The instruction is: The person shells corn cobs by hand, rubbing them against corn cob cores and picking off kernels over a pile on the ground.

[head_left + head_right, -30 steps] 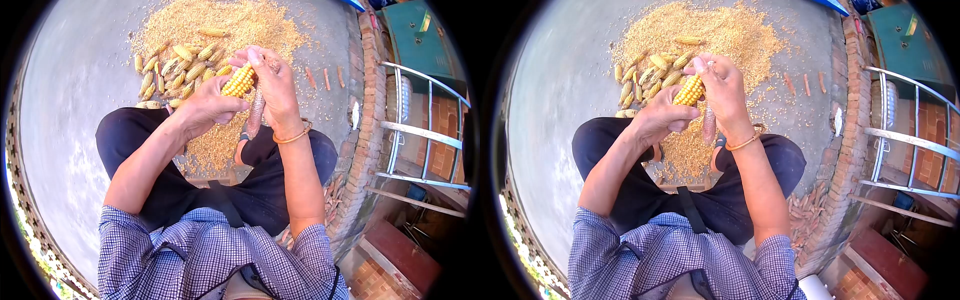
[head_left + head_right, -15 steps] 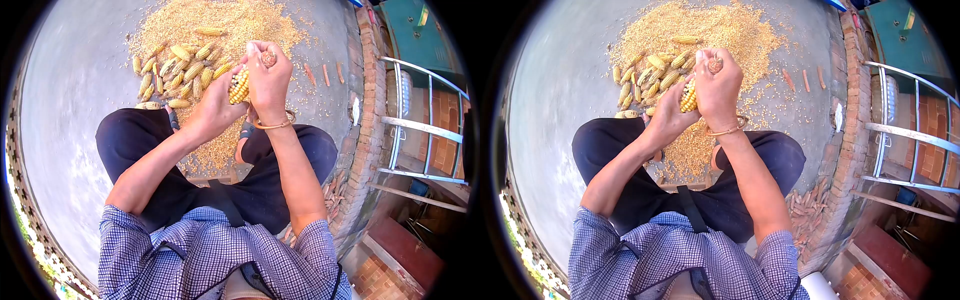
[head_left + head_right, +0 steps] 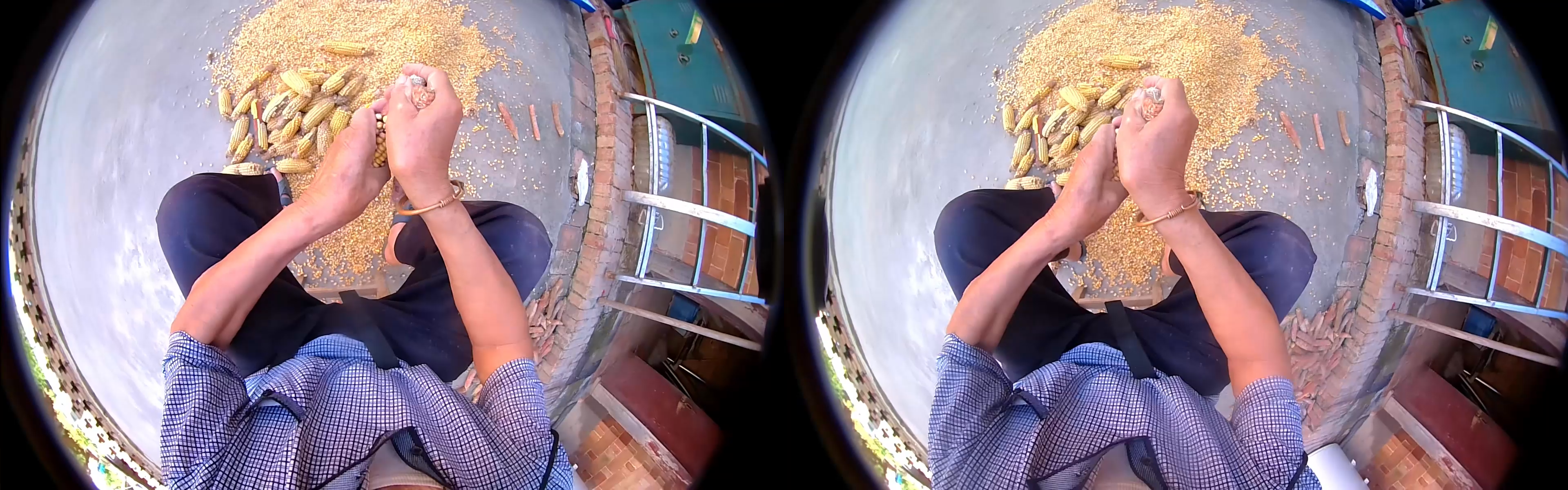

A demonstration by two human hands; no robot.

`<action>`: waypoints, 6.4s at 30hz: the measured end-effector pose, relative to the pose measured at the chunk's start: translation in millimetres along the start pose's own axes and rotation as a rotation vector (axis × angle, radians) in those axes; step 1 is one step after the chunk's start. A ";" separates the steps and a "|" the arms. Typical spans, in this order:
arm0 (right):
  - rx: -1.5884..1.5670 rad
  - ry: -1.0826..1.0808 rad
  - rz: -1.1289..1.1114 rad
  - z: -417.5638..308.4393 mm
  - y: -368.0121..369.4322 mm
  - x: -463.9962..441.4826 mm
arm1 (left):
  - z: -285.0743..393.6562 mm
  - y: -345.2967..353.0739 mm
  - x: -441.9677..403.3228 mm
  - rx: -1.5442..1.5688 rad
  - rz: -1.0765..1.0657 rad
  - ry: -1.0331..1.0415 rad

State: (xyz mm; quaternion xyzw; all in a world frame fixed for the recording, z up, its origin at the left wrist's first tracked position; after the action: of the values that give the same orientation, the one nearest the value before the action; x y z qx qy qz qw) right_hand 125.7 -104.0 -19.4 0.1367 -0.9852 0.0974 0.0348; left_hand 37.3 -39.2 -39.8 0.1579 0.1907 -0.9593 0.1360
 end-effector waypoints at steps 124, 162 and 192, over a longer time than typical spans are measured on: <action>-0.192 0.332 -0.524 -20.5 -43.8 -1.9 | 27.4 -8.3 -2.6 1.218 0.010 -0.676; -0.291 0.362 -0.504 -10.6 -38.6 2.1 | 18.6 -11.5 1.2 1.105 0.003 -0.630; -0.373 0.278 -0.591 -21.5 -36.0 1.7 | 31.0 -19.7 -7.4 0.799 0.058 -0.349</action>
State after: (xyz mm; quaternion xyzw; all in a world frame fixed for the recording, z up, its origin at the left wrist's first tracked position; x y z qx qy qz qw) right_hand 134.9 -134.1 8.4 0.3918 -0.8900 -0.0802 0.2189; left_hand 30.0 -32.8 -3.7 0.0391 -0.2257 -0.9659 0.1211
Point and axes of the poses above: each hand's wrist, its own x-axis away from the middle knuckle, its own y-axis out of the palm, z = x × y, the point moved 4 cm from there along -x, towards the middle knuckle, and after that the axes turned 14 degrees about y, right-handed, at the moved point
